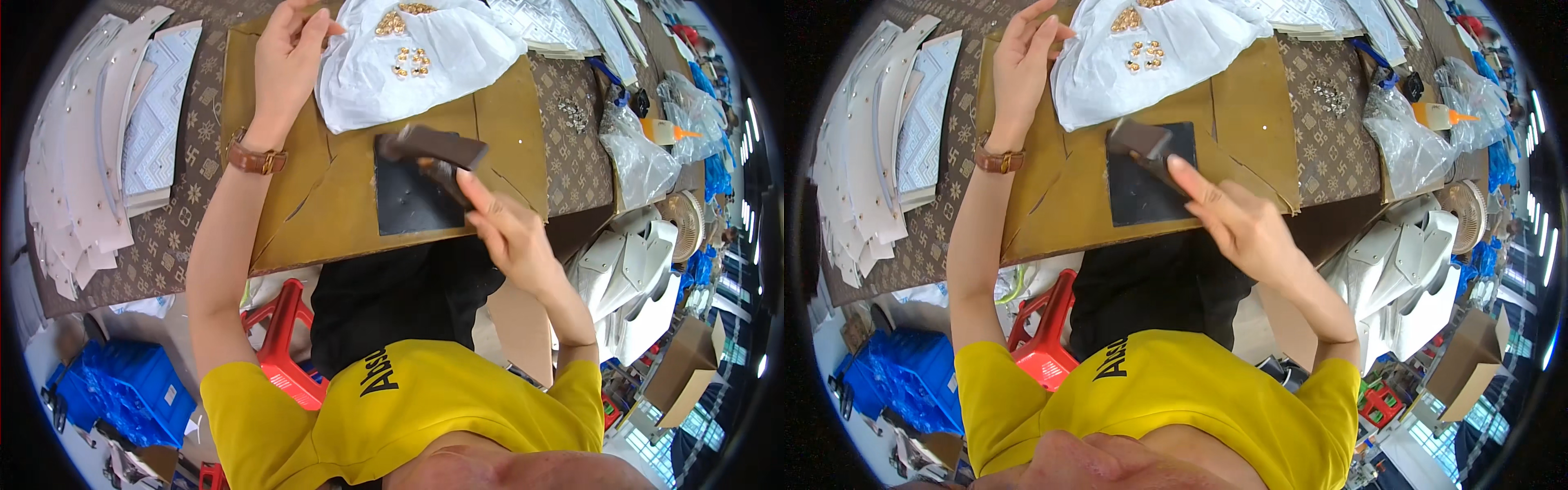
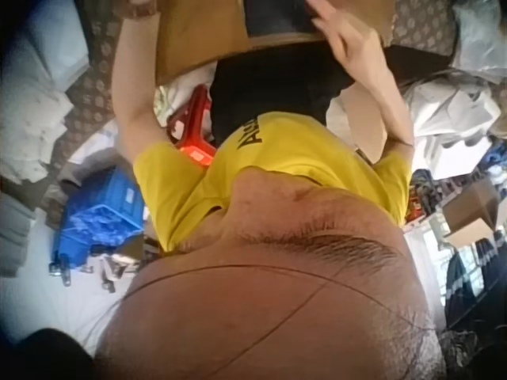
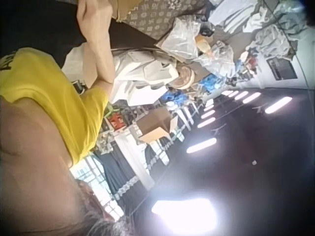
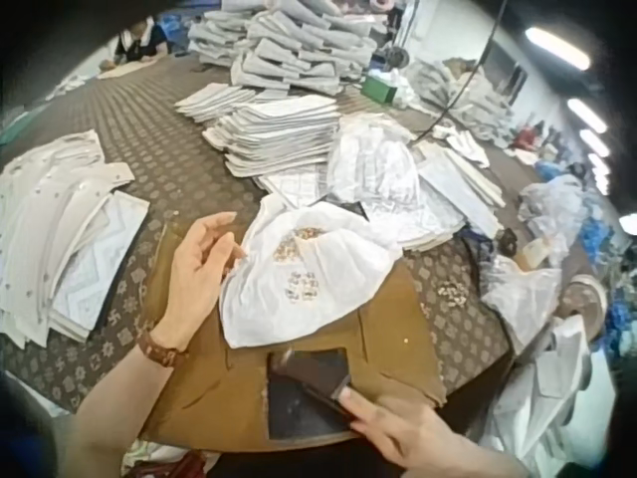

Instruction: Assembling small metal studs onto fabric pieces using a hammer and scissors at a workbench.

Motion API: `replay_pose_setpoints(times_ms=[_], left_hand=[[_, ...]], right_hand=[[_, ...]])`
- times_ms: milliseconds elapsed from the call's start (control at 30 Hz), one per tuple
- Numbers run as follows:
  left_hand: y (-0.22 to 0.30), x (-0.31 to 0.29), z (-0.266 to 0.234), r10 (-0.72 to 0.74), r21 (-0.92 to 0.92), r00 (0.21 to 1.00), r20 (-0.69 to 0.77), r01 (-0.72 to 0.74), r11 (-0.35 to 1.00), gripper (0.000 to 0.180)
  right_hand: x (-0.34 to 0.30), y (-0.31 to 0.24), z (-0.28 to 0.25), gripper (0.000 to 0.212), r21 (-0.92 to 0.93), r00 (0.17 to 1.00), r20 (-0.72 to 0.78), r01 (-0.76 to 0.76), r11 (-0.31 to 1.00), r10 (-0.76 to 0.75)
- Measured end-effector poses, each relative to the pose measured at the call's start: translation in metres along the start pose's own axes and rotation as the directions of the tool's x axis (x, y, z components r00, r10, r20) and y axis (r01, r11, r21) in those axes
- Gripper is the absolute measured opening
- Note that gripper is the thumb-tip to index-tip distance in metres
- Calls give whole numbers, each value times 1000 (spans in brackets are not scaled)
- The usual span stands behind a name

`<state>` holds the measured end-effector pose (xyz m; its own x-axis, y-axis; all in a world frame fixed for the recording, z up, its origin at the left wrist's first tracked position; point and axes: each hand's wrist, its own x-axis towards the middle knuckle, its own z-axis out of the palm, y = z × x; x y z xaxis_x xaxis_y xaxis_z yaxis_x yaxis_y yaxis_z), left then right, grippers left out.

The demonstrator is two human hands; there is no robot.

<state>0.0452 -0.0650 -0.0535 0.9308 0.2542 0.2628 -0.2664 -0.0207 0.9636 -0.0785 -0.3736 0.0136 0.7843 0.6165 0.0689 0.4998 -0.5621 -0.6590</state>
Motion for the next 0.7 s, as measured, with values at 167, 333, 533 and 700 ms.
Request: replay_pose_setpoints(times_ms=[167,333,533,700], left_hand=[[0,1,2,17,58,1000,-1,-17,998,30],[-16,1,-5,82,89,997,1,-81,993,31],[-9,3,-3,79,90,997,-24,-77,993,30],[14,7,-10,175,186,984,-45,-163,969,30]], right_hand=[[-8,9,-5,52,89,977,-198,95,991,-76],[-16,22,9,54,-42,992,-115,40,998,-44],[-55,59,-18,49,-74,850,-491,-258,963,191],[-63,91,-40,37,-537,833,-553,-352,766,-5]])
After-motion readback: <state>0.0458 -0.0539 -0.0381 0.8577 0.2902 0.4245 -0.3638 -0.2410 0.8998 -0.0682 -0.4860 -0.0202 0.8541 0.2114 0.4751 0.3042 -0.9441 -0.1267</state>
